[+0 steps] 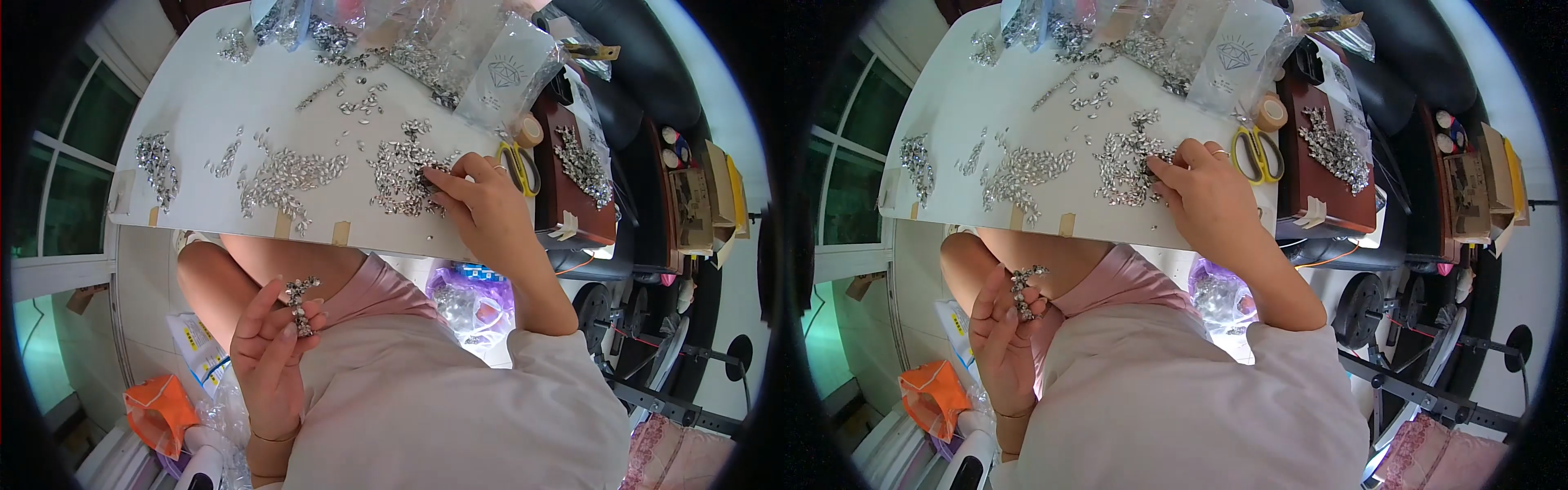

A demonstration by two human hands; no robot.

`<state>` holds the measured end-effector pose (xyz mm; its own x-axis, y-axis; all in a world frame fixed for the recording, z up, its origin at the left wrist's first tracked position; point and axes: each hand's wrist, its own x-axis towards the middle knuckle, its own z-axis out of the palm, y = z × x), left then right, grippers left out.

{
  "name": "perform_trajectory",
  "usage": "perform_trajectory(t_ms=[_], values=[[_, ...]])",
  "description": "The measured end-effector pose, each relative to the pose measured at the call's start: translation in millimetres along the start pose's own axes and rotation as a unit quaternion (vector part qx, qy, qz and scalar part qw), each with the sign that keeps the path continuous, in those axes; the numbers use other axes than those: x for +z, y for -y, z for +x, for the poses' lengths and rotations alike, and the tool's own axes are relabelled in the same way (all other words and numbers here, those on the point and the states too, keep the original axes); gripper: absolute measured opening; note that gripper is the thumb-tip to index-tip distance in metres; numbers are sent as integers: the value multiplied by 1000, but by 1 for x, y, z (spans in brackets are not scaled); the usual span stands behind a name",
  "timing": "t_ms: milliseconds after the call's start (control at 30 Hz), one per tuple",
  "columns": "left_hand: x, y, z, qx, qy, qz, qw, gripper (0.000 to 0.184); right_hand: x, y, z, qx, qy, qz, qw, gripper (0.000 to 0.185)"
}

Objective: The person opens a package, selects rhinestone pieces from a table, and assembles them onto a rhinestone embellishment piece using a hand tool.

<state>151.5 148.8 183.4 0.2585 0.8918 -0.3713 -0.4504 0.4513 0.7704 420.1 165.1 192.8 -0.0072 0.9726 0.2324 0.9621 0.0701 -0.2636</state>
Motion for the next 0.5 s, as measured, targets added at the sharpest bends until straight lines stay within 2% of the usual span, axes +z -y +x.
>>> perform_trajectory(t_ms=[500], values=[[1, -1, 0, 2, 7, 10, 1000, 44, 0, 4, -1, 8, 22, 1, 1000, 25]])
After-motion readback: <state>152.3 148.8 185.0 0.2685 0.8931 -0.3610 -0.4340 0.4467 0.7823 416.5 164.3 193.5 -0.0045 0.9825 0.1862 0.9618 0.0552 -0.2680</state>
